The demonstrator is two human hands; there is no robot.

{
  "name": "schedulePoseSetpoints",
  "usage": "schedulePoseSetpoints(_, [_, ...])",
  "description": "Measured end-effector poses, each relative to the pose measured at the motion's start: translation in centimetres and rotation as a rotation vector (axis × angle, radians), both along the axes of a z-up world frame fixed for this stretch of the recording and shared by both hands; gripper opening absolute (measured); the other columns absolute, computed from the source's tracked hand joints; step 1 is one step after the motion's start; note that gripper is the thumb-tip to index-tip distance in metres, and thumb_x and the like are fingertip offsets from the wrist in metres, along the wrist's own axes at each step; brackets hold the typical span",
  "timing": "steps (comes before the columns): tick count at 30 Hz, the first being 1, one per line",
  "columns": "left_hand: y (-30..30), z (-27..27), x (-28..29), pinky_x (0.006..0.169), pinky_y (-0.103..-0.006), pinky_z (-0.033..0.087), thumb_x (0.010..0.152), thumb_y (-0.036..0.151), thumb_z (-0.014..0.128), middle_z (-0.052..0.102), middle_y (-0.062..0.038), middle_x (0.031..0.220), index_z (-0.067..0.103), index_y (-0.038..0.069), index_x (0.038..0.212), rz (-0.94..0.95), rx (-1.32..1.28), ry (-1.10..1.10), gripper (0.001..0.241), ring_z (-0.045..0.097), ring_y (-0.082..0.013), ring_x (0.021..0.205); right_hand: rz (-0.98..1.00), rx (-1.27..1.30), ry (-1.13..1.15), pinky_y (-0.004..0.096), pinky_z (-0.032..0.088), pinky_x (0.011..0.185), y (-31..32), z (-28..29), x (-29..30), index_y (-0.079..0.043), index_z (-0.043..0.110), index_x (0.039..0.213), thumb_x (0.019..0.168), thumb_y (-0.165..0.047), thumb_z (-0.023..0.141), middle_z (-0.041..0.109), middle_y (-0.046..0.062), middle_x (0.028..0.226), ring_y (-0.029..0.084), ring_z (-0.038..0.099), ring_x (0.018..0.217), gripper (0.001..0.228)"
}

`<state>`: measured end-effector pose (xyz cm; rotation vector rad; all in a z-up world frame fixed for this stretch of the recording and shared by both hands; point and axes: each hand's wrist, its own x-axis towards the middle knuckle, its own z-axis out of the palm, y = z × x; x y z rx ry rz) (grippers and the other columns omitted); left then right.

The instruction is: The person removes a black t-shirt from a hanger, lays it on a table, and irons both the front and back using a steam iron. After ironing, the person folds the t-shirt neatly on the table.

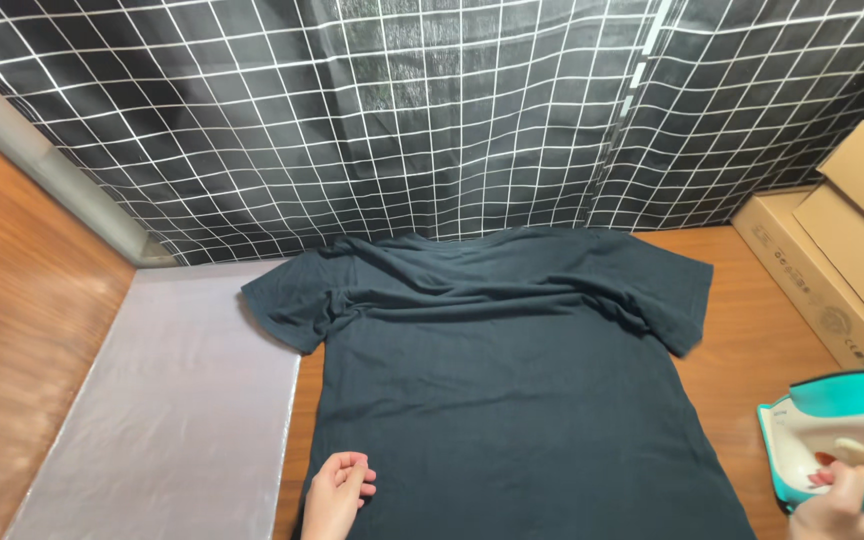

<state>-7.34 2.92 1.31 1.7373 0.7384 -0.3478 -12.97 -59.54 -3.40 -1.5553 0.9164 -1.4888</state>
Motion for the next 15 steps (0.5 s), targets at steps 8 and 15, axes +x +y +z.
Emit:
schedulePoseSetpoints(8, [-1.9,2.6,1.9,0.076,-0.0318,0.059,0.099,0.022,0.064,0.087,-0.008,0.099,0.079,0.01,0.113,-0.049,-0.044,-0.048,0.024,0.08,-0.0188,0.084,-0.05,-0.346,0.345,0.044,0.06,0.087,3.9,3.4,-2.4,0.011,0.071,0.113,0.112,0.003,0.09,0.072,0.02,0.11,0.034,0.074,0.104,0.02])
schedulePoseSetpoints(15, [0.0,1.7,2.9,0.072,-0.0299,0.057,0.101,0.019,0.064,0.086,-0.009,0.097,0.077,0.009,0.112,-0.101,-0.111,-0.07,0.02,0.079,-0.0183,0.081,-0.231,-0.449,0.29,0.052,0.046,0.085,10.1,0.8,-2.8,0.008,0.046,0.115,0.1,0.008,0.098,0.053,0.026,0.11,0.045,0.052,0.088,0.055])
